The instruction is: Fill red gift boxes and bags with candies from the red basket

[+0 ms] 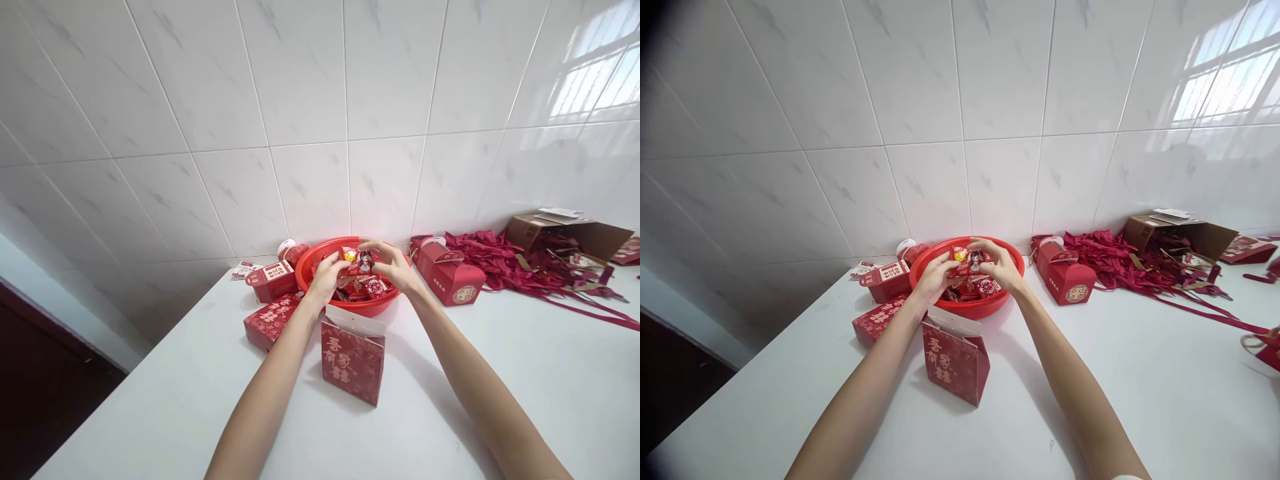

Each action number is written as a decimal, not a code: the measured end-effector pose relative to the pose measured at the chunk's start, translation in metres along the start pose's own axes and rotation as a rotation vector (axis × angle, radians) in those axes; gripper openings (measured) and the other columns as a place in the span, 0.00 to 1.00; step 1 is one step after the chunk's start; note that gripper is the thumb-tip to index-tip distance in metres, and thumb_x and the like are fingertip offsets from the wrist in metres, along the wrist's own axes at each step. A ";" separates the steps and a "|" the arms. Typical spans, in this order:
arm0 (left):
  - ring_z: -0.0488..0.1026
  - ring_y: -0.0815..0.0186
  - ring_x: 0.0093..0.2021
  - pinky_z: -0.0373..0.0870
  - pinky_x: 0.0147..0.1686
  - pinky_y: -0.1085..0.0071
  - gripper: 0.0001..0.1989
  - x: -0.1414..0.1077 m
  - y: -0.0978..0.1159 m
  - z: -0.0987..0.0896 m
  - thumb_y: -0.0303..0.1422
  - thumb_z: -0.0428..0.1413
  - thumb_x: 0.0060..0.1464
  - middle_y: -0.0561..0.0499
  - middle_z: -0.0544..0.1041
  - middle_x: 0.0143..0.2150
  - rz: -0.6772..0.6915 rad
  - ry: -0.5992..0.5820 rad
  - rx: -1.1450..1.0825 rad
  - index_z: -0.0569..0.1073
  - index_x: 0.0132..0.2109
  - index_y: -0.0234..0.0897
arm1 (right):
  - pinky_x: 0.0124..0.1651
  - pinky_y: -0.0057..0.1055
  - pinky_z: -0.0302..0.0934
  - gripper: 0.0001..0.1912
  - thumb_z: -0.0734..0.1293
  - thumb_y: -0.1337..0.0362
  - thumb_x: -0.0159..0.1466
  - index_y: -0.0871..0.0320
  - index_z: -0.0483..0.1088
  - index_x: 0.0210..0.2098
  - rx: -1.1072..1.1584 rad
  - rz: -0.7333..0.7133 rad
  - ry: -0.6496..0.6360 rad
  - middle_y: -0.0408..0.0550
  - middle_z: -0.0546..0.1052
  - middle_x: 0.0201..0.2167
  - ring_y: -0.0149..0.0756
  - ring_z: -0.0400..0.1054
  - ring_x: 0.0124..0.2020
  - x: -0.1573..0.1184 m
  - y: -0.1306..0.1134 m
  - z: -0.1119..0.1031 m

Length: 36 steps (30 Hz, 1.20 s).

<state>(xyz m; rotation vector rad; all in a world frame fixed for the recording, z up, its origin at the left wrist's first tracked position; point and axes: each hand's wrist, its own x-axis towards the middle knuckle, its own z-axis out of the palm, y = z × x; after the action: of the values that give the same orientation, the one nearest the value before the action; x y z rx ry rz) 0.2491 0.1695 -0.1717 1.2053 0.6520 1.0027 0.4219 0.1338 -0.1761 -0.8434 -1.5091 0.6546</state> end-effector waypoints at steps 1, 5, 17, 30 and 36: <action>0.78 0.59 0.45 0.77 0.45 0.63 0.16 0.000 -0.002 -0.001 0.30 0.64 0.46 0.48 0.80 0.44 0.002 -0.007 -0.005 0.76 0.45 0.36 | 0.60 0.42 0.59 0.20 0.67 0.66 0.50 0.54 0.75 0.44 0.047 0.047 0.068 0.50 0.75 0.55 0.45 0.66 0.59 0.000 0.004 -0.003; 0.76 0.56 0.50 0.75 0.47 0.63 0.21 -0.001 -0.007 -0.006 0.30 0.65 0.44 0.46 0.80 0.49 0.020 -0.107 -0.005 0.75 0.48 0.37 | 0.53 0.41 0.66 0.21 0.73 0.56 0.53 0.56 0.75 0.44 0.134 0.244 0.134 0.51 0.80 0.45 0.44 0.72 0.49 0.000 0.018 -0.008; 0.76 0.57 0.48 0.69 0.55 0.58 0.19 0.020 -0.030 -0.009 0.24 0.66 0.42 0.44 0.81 0.43 0.061 -0.058 0.371 0.76 0.44 0.33 | 0.32 0.33 0.73 0.21 0.80 0.55 0.44 0.57 0.74 0.33 0.422 0.403 0.330 0.47 0.80 0.32 0.38 0.75 0.32 0.007 0.024 -0.002; 0.75 0.60 0.32 0.69 0.36 0.67 0.08 0.037 -0.033 -0.009 0.37 0.63 0.46 0.49 0.81 0.29 0.101 -0.264 0.860 0.81 0.28 0.36 | 0.36 0.33 0.74 0.16 0.73 0.51 0.56 0.54 0.72 0.36 0.478 0.346 0.458 0.46 0.81 0.35 0.41 0.76 0.40 0.007 0.036 -0.002; 0.74 0.62 0.31 0.68 0.36 0.68 0.08 0.031 -0.037 -0.009 0.36 0.63 0.45 0.50 0.80 0.28 0.140 -0.242 0.791 0.78 0.26 0.35 | 0.39 0.36 0.74 0.18 0.69 0.47 0.59 0.55 0.72 0.39 0.440 0.350 0.409 0.47 0.81 0.37 0.41 0.76 0.42 0.007 0.044 -0.008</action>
<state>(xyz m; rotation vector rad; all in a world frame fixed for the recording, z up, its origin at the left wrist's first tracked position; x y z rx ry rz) 0.2653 0.1998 -0.2072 2.0517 0.8070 0.6988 0.4360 0.1642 -0.2060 -0.8395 -0.8121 0.9623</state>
